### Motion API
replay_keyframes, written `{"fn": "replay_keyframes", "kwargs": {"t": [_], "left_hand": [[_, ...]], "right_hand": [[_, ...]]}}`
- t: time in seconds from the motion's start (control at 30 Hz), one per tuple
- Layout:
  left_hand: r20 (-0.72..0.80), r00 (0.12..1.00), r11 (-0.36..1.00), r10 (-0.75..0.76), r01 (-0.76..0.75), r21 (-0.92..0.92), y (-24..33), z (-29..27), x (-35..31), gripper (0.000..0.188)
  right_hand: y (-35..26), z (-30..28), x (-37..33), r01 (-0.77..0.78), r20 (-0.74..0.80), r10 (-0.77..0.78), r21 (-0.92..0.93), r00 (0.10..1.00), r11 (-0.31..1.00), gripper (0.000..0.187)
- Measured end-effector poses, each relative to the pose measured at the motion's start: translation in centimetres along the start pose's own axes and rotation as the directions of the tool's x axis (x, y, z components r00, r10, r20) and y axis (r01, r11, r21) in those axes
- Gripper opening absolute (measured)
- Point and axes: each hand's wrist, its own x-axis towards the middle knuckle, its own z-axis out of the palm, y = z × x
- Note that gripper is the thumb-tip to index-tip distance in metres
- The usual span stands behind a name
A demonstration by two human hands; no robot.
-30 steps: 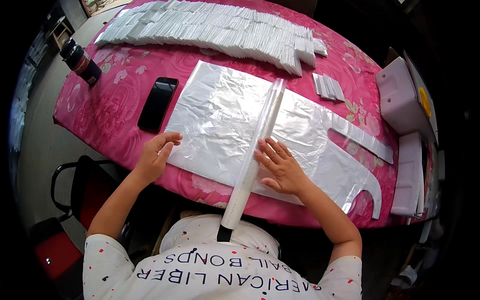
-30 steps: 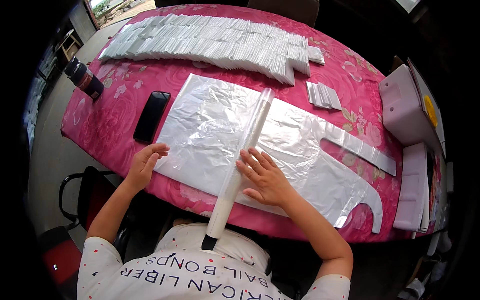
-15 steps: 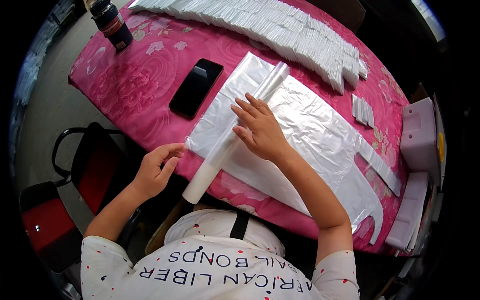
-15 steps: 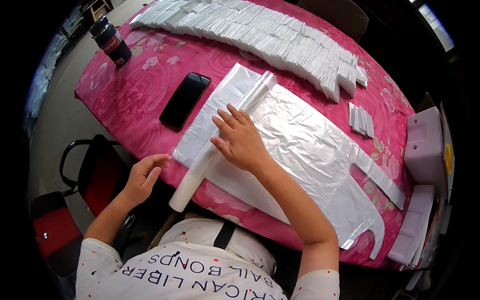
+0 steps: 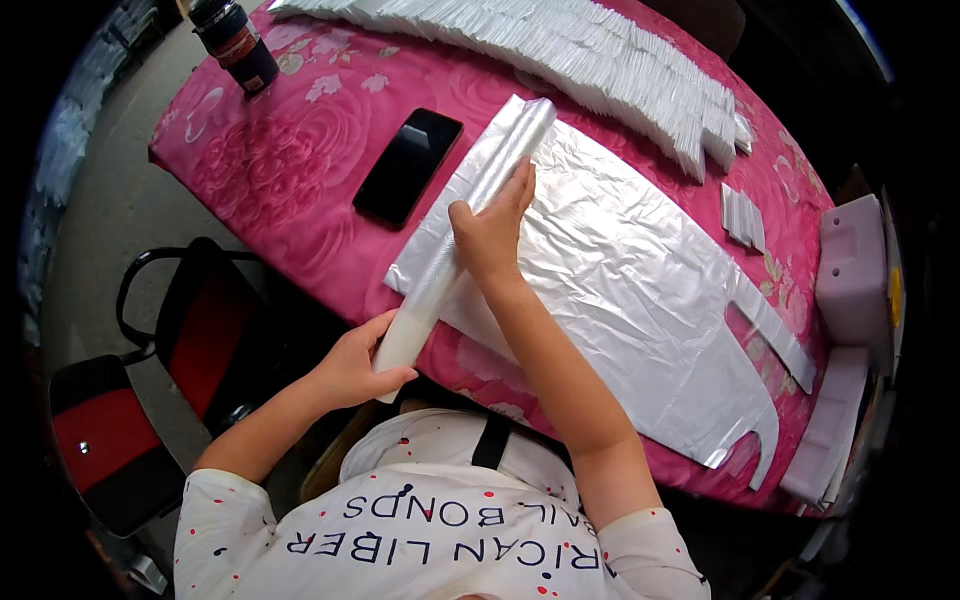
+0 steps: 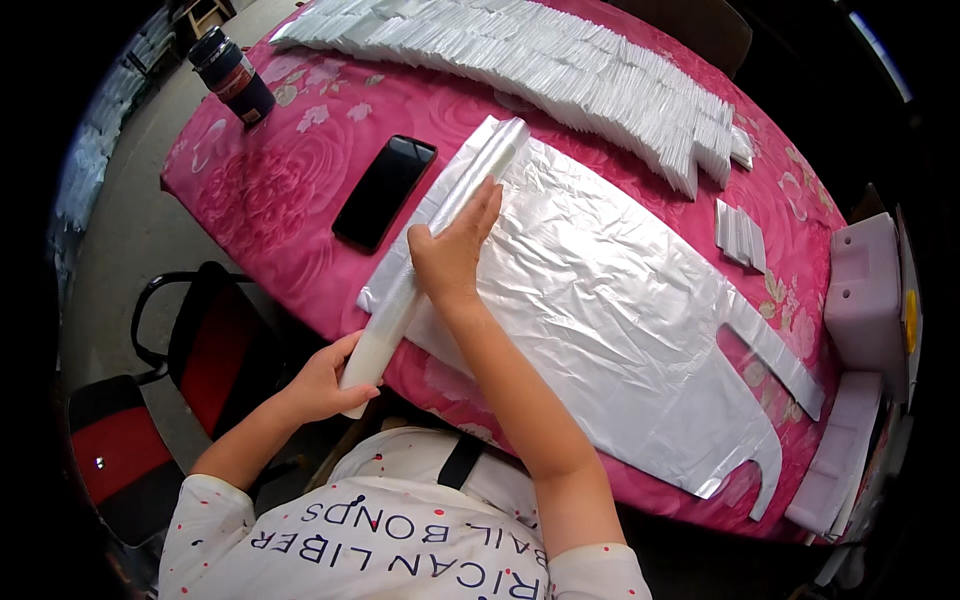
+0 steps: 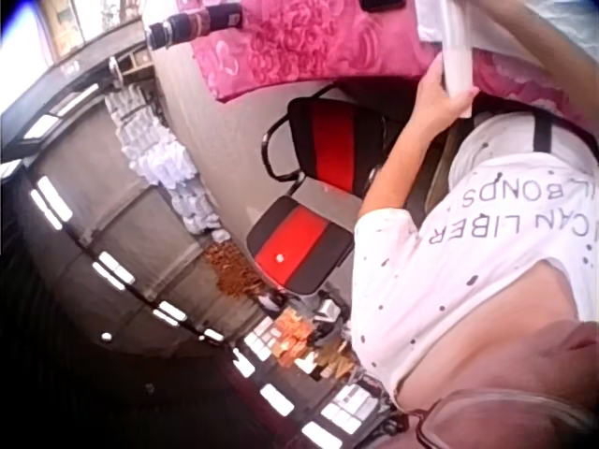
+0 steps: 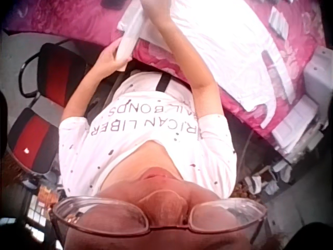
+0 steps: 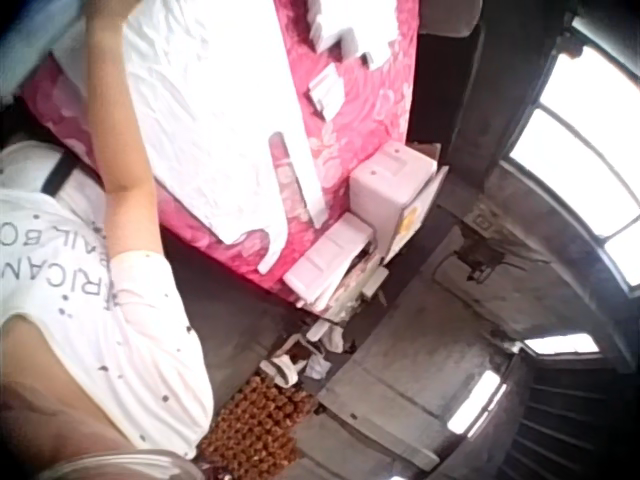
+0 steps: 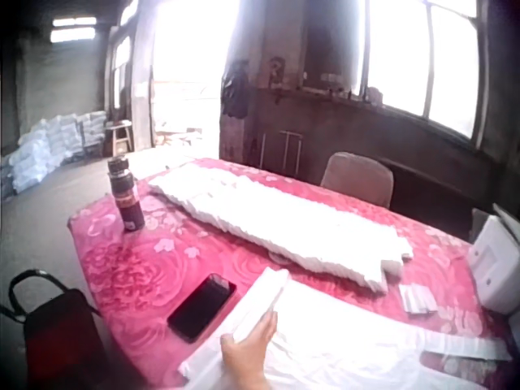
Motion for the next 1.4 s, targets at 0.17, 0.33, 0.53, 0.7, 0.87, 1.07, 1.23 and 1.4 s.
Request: {"fn": "replay_keyframes", "kwargs": {"t": [0.17,0.33,0.53,0.7,0.87,1.07,1.23,1.4], "left_hand": [[0.537,0.832,0.574,0.137,0.375,-0.728,-1.1,1.4,-0.7,0.087],[0.575,0.817,0.728,-0.032,0.413,-0.547,1.6,3.3,0.6,0.078],[0.127,0.985,0.993,-0.118,0.115,0.032,1.3,7.3,1.5,0.036],[0.473,0.814,0.893,-0.337,0.436,-0.114,0.0,5.5,1.0,0.044],[0.614,0.716,0.858,-0.332,0.499,-0.118,-2.1,4.8,0.1,0.062],[0.630,0.704,0.831,-0.327,0.532,-0.163,-2.4,4.9,0.2,0.071],[0.640,0.696,0.817,-0.326,0.548,-0.179,-2.5,4.7,0.1,0.071],[0.666,0.671,0.801,-0.326,0.570,-0.182,-2.0,4.7,0.2,0.068]], "right_hand": [[-1.1,-4.7,0.1,-0.480,0.408,0.255,0.778,0.877,0.405,0.064],[-1.9,-8.5,-2.2,-0.357,0.202,0.327,0.767,0.923,0.533,0.052],[-0.1,-9.7,-6.4,-0.322,0.084,0.353,0.642,0.932,0.696,0.048],[3.4,-17.4,-3.9,-0.286,-0.033,0.399,0.644,0.916,0.710,0.050],[5.8,-26.6,-1.5,-0.206,-0.299,0.317,0.351,0.900,0.914,0.031],[4.4,-27.0,-3.0,-0.350,0.108,0.341,0.080,0.934,0.933,0.027],[3.7,-26.0,-3.1,-0.362,0.302,0.367,-0.076,0.880,0.929,0.021],[4.7,-27.1,-2.1,-0.302,0.124,0.306,-0.049,0.944,0.952,0.018]]}}
